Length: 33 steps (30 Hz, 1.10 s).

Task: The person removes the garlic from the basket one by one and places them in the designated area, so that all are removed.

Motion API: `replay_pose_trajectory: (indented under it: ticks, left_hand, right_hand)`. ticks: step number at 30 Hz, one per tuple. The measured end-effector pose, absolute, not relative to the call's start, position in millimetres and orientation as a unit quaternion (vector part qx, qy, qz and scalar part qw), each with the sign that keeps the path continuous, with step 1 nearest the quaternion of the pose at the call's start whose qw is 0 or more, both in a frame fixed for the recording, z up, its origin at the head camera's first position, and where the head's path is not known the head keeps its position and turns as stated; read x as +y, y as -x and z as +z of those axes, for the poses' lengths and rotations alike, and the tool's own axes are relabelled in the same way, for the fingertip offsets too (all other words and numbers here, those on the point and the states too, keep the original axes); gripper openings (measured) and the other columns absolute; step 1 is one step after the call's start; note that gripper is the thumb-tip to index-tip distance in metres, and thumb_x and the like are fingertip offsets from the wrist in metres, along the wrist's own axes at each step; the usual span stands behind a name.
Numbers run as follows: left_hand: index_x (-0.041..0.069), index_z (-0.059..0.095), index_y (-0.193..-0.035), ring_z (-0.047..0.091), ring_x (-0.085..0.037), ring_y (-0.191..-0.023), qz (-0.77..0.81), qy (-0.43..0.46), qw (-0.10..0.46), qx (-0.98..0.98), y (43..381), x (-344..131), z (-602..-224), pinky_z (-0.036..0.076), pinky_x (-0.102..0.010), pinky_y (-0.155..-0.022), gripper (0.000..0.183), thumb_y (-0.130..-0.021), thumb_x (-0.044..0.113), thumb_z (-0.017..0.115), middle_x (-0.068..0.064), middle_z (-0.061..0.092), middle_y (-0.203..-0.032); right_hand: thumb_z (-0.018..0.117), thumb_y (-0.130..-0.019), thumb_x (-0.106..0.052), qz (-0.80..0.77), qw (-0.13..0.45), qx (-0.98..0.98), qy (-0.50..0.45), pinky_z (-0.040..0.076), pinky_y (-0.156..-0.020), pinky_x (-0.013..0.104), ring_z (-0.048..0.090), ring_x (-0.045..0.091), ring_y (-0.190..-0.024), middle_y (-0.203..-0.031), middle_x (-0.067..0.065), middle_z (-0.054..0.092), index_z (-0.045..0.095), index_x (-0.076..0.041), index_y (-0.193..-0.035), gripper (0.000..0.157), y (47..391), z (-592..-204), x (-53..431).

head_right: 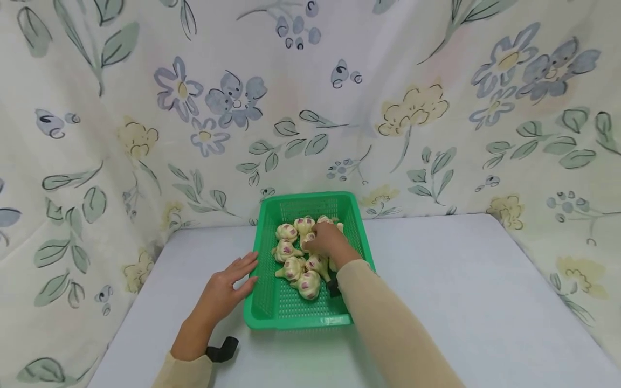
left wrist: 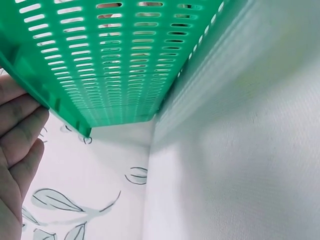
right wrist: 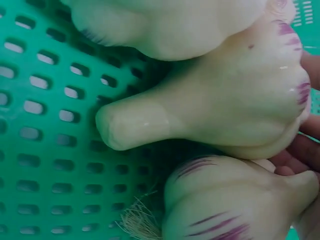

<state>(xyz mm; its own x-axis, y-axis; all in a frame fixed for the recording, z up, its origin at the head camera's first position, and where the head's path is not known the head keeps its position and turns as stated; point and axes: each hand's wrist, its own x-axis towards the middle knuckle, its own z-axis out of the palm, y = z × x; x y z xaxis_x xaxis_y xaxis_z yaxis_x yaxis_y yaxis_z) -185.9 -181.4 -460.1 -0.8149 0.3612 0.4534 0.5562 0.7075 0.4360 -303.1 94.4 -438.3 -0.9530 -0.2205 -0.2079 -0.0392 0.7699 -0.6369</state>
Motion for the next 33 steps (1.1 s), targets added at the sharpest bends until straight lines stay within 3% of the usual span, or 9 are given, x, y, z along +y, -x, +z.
replay_pose_trajectory:
  ticks: [3,15,24,30,33]
  left_hand:
    - [0.005,0.064,-0.130,0.054,-0.027,-0.131,-0.285,0.256,0.176,-0.907,186,-181,-460,0.046,-0.044,-0.106,0.043,-0.091,0.019,0.072,-0.003,0.056,-0.143]
    - [0.003,0.065,-0.129,0.056,-0.024,-0.129,-0.297,0.258,0.181,-0.901,186,-179,-460,0.046,-0.043,-0.107,0.042,-0.091,0.018,0.071,-0.004,0.057,-0.141]
    - [0.003,0.065,-0.129,0.056,-0.023,-0.129,-0.298,0.261,0.184,-0.899,187,-179,-460,0.044,-0.043,-0.108,0.042,-0.090,0.018,0.072,-0.004,0.057,-0.141]
    - [0.003,0.065,-0.129,0.056,-0.022,-0.129,-0.298,0.262,0.186,-0.899,188,-180,-461,0.044,-0.043,-0.109,0.041,-0.091,0.018,0.072,-0.004,0.057,-0.141]
    - [0.002,0.065,-0.129,0.056,-0.022,-0.129,-0.300,0.261,0.185,-0.899,189,-180,-462,0.045,-0.043,-0.108,0.041,-0.091,0.018,0.071,-0.004,0.057,-0.141]
  right_hand:
    - [0.072,-0.090,-0.036,-0.329,0.141,0.930,0.079,0.049,-0.101,0.051,0.051,0.035,-0.129,-0.141,0.015,0.054,0.049,-0.007,-0.144,0.066,303,-439,94]
    - [0.076,-0.085,-0.040,-0.279,0.122,0.946,0.111,0.051,-0.095,0.049,0.060,0.031,-0.116,-0.128,0.009,0.064,0.061,-0.013,-0.131,0.055,305,-447,88]
    - [0.077,-0.085,-0.038,-0.305,0.106,0.939,0.115,0.050,-0.100,0.048,0.056,0.029,-0.123,-0.138,0.008,0.058,0.049,-0.016,-0.145,0.070,306,-446,87]
    - [0.078,-0.084,-0.035,-0.355,0.084,0.921,0.139,0.053,-0.092,0.044,0.059,0.025,-0.112,-0.129,0.007,0.060,0.055,-0.015,-0.135,0.060,303,-437,86]
    - [0.078,-0.084,-0.036,-0.362,0.083,0.919,0.134,0.053,-0.092,0.044,0.058,0.025,-0.114,-0.129,0.006,0.060,0.055,-0.016,-0.135,0.059,303,-433,86]
